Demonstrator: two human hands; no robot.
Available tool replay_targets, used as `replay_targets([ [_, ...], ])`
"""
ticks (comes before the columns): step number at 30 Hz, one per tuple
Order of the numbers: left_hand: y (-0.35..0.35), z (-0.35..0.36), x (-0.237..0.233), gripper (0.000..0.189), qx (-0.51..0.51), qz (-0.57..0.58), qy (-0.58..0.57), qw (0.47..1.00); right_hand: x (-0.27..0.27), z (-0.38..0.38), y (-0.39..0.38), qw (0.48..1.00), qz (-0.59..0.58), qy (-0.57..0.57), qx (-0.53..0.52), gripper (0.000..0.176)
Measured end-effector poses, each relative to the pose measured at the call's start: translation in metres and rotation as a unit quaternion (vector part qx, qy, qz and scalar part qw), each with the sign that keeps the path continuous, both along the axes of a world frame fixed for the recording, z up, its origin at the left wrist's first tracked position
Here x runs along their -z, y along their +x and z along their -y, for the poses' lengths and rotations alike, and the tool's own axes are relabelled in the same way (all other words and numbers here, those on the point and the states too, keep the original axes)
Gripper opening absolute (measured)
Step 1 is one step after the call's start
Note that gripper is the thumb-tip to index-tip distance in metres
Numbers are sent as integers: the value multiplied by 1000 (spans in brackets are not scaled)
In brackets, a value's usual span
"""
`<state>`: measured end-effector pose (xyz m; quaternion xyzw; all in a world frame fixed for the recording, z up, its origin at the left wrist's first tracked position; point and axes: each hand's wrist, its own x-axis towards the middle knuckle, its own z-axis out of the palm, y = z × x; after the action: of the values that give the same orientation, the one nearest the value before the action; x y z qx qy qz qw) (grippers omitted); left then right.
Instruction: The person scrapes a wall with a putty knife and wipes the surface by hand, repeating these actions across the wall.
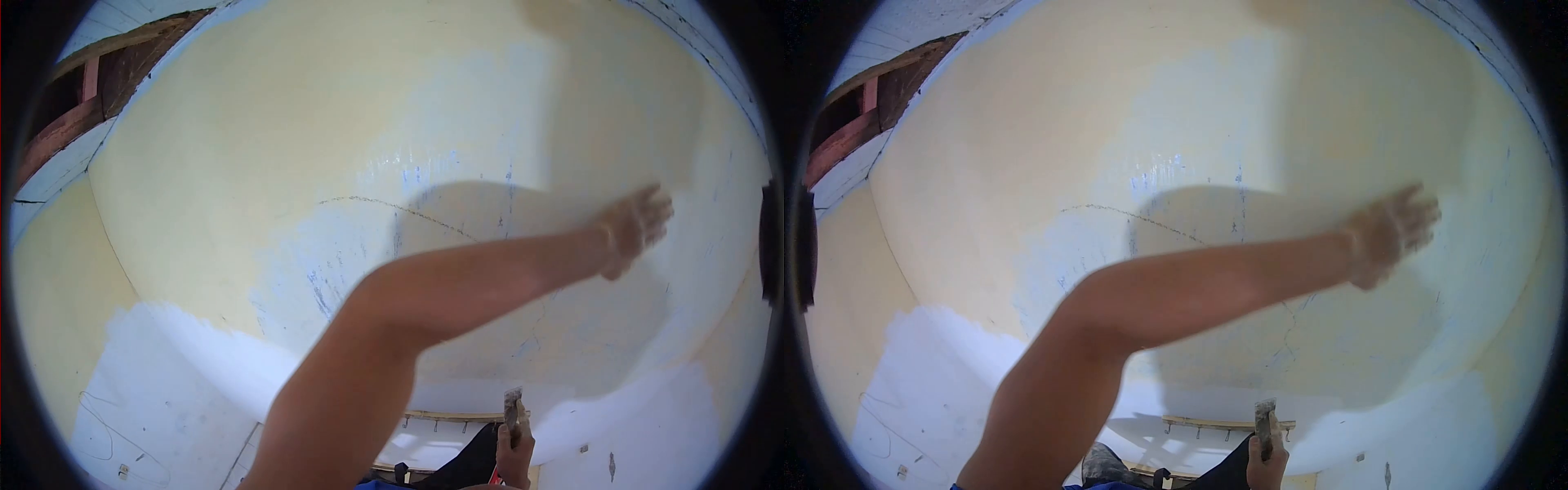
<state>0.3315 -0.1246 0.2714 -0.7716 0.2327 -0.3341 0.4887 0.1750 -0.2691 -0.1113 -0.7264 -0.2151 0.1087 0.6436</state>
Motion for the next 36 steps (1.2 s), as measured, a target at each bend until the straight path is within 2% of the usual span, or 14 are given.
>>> replay_targets([
  [2, -1, 11, 11, 73, -2, -12, -27, 1000, 4, -2, 0, 1000, 6, 2, 9, 51],
  [4, -1, 8, 4, 72, -4, -25, -52, 998, 39, -3, 6, 978, 197, -33, 61, 26],
  [10, -60, -115, -75, 73, 157, 182, -256, 936, 69, 5, 14, 984, 158, -34, 71, 32],
  [13, -160, -189, -106, 74, 89, 331, -208, 916, 41, 4, 12, 990, 132, -12, 54, 34],
  [17, -286, -294, -91, 72, -30, 435, -238, 868, 55, -4, 29, 987, 156, -11, 30, 35],
  [20, -364, -373, -52, 70, -118, 509, -396, 755, 85, -12, 43, 977, 200, -73, 29, 35],
  [23, -427, -464, -15, 73, -132, 534, -486, 679, 32, -18, 26, 976, 184, -115, 3, 33],
  [25, -446, -502, -7, 81, -210, 542, -545, 604, 12, -19, 21, 974, 174, -145, -9, 32],
  [26, -435, -485, -17, 81, -211, 542, -545, 604, 20, -20, 23, 974, 174, -145, -11, 32],
  [28, -385, -410, -48, 88, -138, 585, -607, 520, 61, -16, 35, 962, 219, -163, -4, 32],
  [31, -327, -359, -89, 92, -120, 564, -506, 642, 112, -8, 44, 940, 281, -194, 10, 41],
  [32, -302, -342, -100, 92, -96, 557, -455, 688, 96, -5, 37, 940, 278, -198, 14, 41],
  [34, -250, -303, -118, 92, -76, 552, -378, 739, 32, -6, 16, 997, -31, -21, -70, 46],
  [36, -193, -254, -123, 88, -39, 552, -298, 778, 25, -5, 11, 998, -22, -14, -55, 44],
])
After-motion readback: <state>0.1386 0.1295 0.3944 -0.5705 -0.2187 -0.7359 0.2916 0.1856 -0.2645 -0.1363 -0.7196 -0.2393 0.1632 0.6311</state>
